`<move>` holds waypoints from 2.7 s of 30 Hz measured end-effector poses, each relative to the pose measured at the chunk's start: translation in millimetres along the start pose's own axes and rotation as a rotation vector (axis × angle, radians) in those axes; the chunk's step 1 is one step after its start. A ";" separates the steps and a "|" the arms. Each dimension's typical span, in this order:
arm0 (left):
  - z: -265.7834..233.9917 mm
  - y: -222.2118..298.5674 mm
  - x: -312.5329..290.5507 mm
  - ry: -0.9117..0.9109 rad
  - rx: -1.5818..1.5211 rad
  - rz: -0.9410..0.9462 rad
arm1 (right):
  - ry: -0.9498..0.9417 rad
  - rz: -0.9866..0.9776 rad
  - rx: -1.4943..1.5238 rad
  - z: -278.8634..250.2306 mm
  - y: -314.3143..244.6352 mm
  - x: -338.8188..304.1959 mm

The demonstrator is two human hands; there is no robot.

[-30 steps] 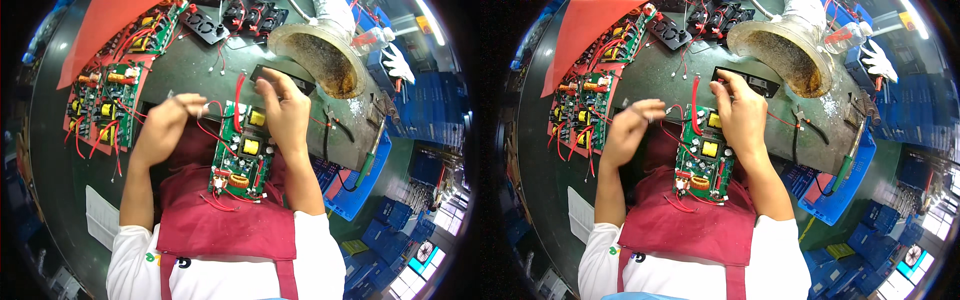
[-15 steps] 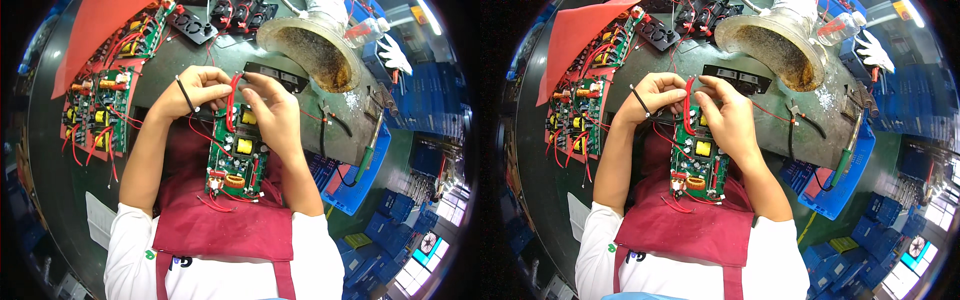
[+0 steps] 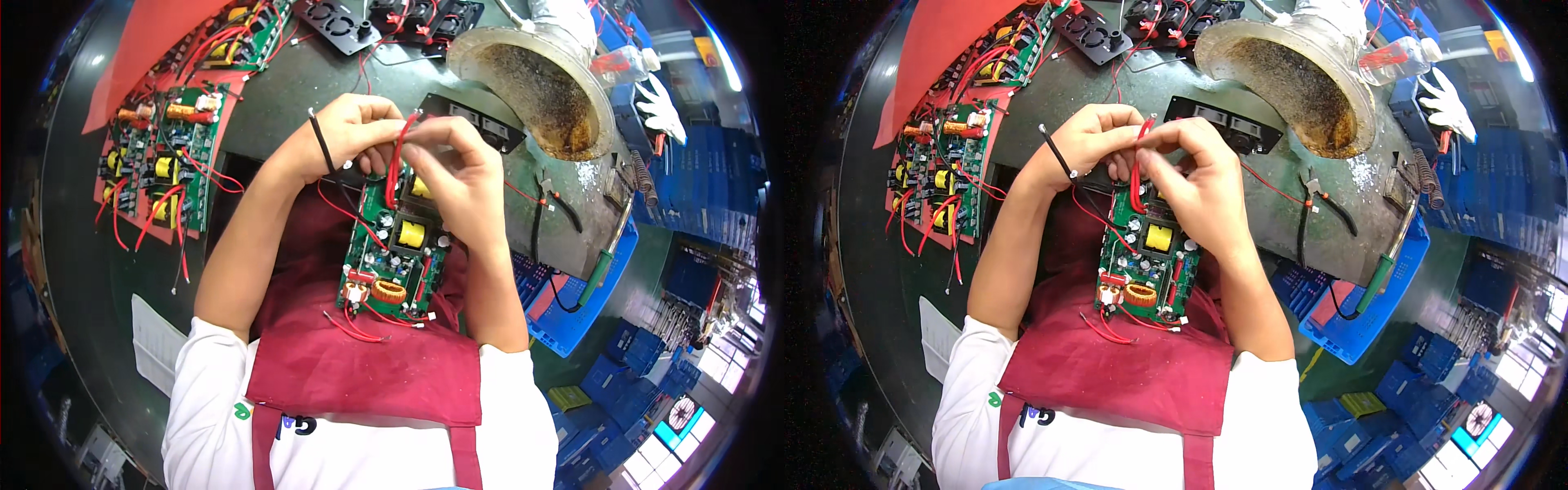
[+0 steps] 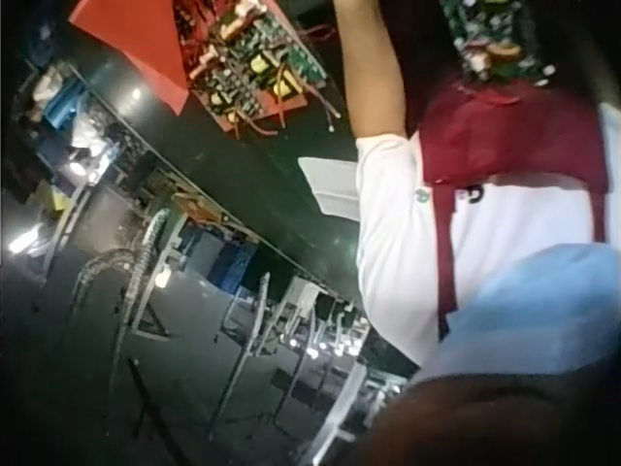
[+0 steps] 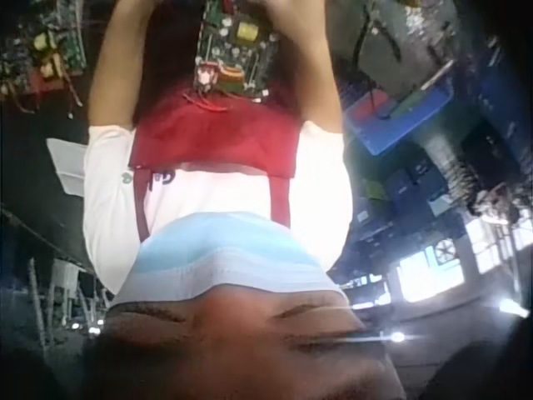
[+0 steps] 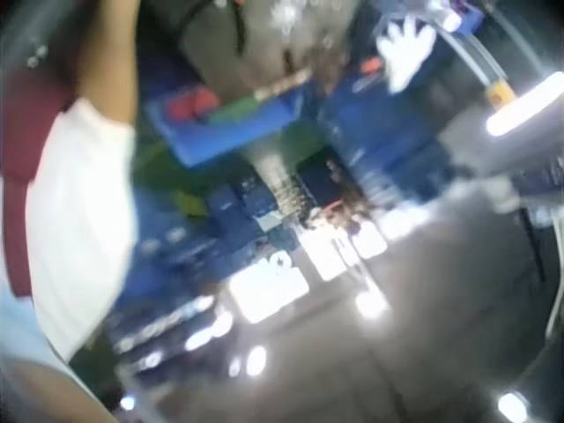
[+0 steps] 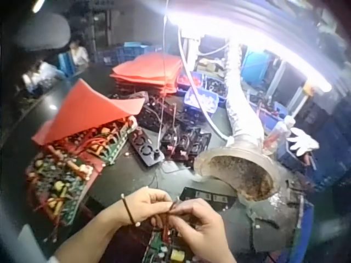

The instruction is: Soldering wires to circuit boards and components at an assembly workstation.

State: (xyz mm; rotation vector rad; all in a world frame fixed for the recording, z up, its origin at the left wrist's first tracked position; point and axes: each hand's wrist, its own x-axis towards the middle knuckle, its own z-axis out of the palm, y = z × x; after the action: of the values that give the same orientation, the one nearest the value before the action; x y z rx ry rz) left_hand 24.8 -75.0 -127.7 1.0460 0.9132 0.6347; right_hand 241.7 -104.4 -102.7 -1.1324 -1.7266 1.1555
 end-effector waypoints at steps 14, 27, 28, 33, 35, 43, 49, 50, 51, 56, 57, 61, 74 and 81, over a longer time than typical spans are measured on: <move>28.6 0.7 9.7 0.146 0.195 0.049 | 0.209 -0.125 -0.462 -0.8 -2.9 -23.1; 22.1 -6.1 -2.4 -0.054 0.042 0.176 | 0.084 -0.101 -0.461 -2.5 -1.2 -23.4; 23.2 -5.8 -3.0 -0.070 0.035 0.194 | 0.088 -0.115 -0.463 -3.8 -3.0 -24.5; 27.5 -4.7 0.5 0.210 0.133 0.137 | 0.332 -0.032 -0.372 -26.6 -12.6 -69.7; 26.9 -5.6 2.1 0.255 0.164 0.118 | 0.690 -0.164 -0.115 -35.2 0.0 -94.7; 24.5 -13.8 15.9 0.345 0.279 0.103 | 1.303 0.186 1.325 -135.3 67.8 -218.4; 27.5 -8.7 18.6 0.360 0.341 0.069 | 1.360 0.032 1.221 -179.3 129.6 -241.6; 28.0 -7.8 18.5 0.362 0.344 0.055 | 1.355 0.053 1.224 -185.7 135.8 -243.6; 28.2 -7.0 18.6 0.367 0.349 0.049 | 1.362 0.047 1.176 -192.2 141.4 -245.1; 28.5 -8.3 19.5 0.355 0.343 0.009 | 1.339 0.047 1.219 -212.5 149.5 -258.6; 27.9 -9.1 19.8 0.350 0.346 0.015 | 1.416 -0.047 1.240 -212.0 147.2 -259.7; 26.0 -12.3 20.9 0.385 0.375 0.055 | 1.220 -0.283 1.218 -186.2 119.7 -256.0; 27.8 -11.0 19.9 0.346 0.404 0.042 | 0.952 -0.365 0.096 -79.2 -0.8 -152.2; 27.6 -15.4 20.0 0.357 0.399 0.071 | 0.600 -0.488 -0.158 -30.4 -6.2 -105.1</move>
State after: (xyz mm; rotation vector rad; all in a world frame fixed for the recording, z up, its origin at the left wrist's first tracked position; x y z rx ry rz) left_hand 59.0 -77.1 -142.6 1.3485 1.3573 0.7297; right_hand 301.6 -196.1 -99.2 -0.9421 -1.5020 0.3356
